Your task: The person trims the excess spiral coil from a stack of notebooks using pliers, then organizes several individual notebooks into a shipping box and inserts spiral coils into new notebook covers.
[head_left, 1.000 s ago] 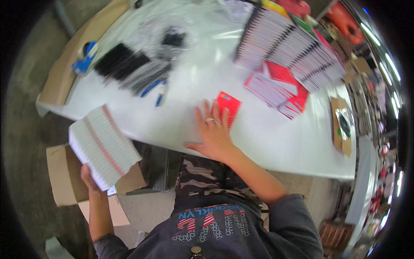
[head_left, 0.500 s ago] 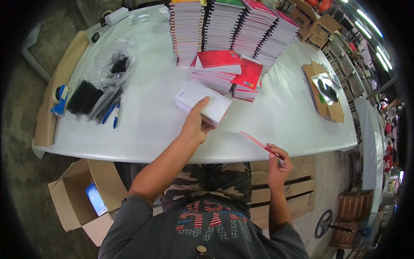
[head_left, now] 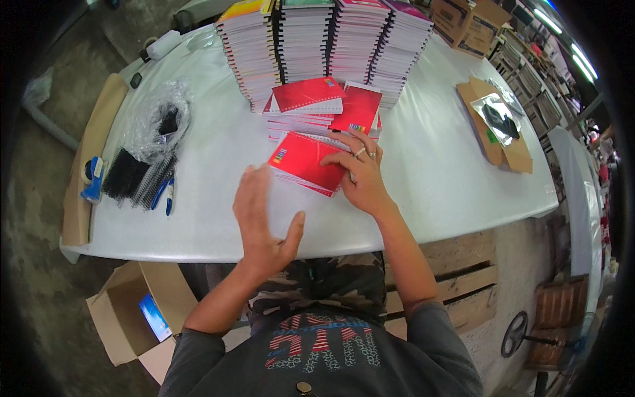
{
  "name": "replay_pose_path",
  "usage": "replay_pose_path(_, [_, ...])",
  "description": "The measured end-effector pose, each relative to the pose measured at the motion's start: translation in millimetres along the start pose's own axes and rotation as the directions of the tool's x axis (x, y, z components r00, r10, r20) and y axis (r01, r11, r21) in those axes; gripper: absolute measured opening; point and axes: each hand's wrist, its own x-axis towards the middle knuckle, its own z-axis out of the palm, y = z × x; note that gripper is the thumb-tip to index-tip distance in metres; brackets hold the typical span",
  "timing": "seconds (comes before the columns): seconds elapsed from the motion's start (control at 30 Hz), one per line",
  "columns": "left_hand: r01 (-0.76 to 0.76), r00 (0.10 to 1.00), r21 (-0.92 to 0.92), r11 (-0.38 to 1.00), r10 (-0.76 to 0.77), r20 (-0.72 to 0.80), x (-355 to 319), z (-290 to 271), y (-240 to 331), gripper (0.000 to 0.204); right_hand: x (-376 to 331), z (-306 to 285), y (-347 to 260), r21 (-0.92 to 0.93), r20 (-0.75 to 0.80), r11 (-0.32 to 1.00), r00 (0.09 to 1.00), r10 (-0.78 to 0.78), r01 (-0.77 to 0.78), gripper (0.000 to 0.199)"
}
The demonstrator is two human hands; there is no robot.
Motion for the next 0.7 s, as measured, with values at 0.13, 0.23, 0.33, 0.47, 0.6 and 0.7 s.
replay_pose_path(0.13, [-0.241, 0.931, 0.277, 0.93, 0.141, 0.338, 19.3, 18.8, -20.0, 0.069, -6.1, 5.1, 0.0, 0.029, -0.135, 0.99, 0.981, 0.139, -0.137, 0.057])
replay_pose_path(0.23, [-0.313, 0.903, 0.4, 0.861, 0.14, 0.405, 32.1, 37.4, -43.4, 0.063, -24.3, 10.1, -9.0, 0.244, -0.293, 0.923, 0.884, 0.363, -0.298, 0.062])
replay_pose_path(0.33, [-0.403, 0.904, 0.418, 0.814, 0.284, 0.318, 44.0, 43.0, -62.3, 0.046, -42.3, 14.4, -25.9, 0.68, -0.127, 0.592, 0.725, 0.677, -0.433, 0.057])
replay_pose_path(0.47, [-0.19, 0.939, 0.193, 0.963, 0.12, 0.323, 64.8, 33.4, -50.1, 0.025, -64.0, 4.3, -32.3, 0.887, 0.225, 0.082, 0.58, 0.783, -0.455, 0.047])
replay_pose_path(0.6, [-0.332, 0.889, 0.201, 0.922, 0.234, 0.394, 30.2, 18.8, -30.7, 0.024, -63.7, -25.4, -48.5, 0.663, 0.717, -0.689, 0.515, 0.471, -0.293, 0.041])
replay_pose_path(0.7, [-0.479, 0.815, 0.131, 0.868, 0.384, 0.434, -7.1, 1.7, -3.5, 0.032, -69.2, -21.6, -63.7, 0.782, 0.618, -0.478, 0.599, 0.51, -0.4, 0.033])
